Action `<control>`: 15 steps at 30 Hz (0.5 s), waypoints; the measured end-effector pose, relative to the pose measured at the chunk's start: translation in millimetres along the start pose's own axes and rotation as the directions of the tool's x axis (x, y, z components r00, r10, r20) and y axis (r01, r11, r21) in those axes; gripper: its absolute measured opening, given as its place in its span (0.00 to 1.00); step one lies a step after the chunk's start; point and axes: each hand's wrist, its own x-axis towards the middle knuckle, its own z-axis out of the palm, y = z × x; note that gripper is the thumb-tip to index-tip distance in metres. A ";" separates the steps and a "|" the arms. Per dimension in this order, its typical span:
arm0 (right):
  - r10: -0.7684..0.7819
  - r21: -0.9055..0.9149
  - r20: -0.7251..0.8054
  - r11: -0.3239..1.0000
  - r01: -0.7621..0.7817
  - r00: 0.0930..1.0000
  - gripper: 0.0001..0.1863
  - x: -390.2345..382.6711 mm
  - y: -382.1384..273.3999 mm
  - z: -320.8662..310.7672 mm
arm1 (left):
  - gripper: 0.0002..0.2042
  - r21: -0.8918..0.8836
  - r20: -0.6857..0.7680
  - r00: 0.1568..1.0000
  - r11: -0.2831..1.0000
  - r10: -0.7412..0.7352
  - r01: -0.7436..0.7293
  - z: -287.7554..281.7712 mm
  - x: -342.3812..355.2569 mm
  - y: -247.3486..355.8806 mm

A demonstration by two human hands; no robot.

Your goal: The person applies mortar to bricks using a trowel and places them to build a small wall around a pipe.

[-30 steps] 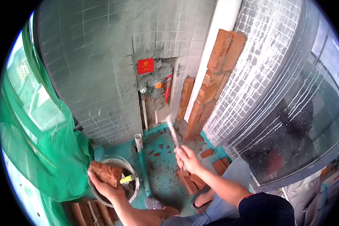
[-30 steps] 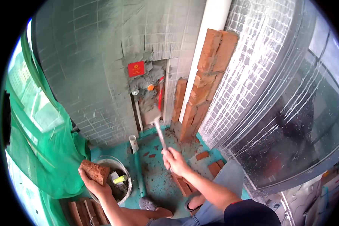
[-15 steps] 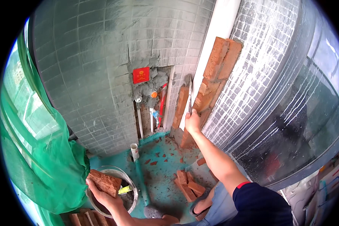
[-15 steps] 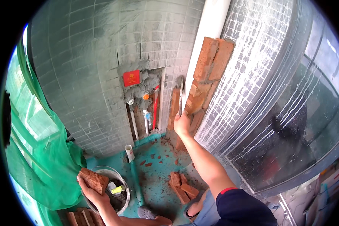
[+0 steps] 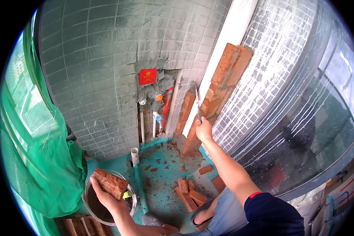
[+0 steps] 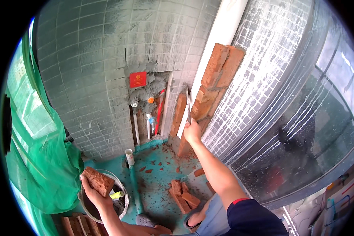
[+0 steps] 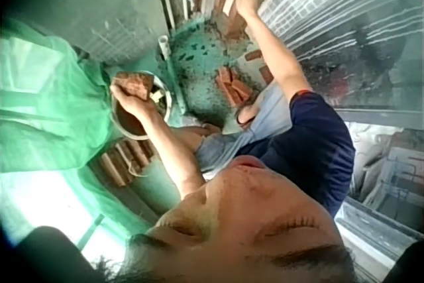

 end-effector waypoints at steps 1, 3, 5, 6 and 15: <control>-0.006 -0.020 0.011 1.000 0.006 1.000 0.12 -2.1 5.1 -1.0 | 0.22 -0.009 0.003 1.000 1.000 -0.013 0.013 -0.9 1.2 -2.0; -0.015 -0.033 0.021 0.999 0.015 1.000 0.11 -4.3 6.0 -4.5 | 0.22 -0.019 0.008 1.000 1.000 -0.019 0.019 -0.9 1.4 -3.4; 0.008 -0.072 0.046 0.997 -0.005 0.999 0.12 -5.1 6.3 -9.9 | 0.22 -0.035 0.021 0.998 0.998 -0.052 0.053 0.9 -0.8 -4.5; 0.007 -0.071 0.044 0.997 -0.004 0.999 0.12 -4.8 5.8 -13.0 | 0.22 -0.036 0.022 0.998 0.998 -0.050 0.051 3.7 -2.5 -5.6; -0.030 -0.129 0.096 0.991 0.043 0.995 0.13 -5.2 7.6 -25.5 | 0.23 -0.010 0.029 0.998 0.999 -0.049 0.050 8.5 -3.9 -12.2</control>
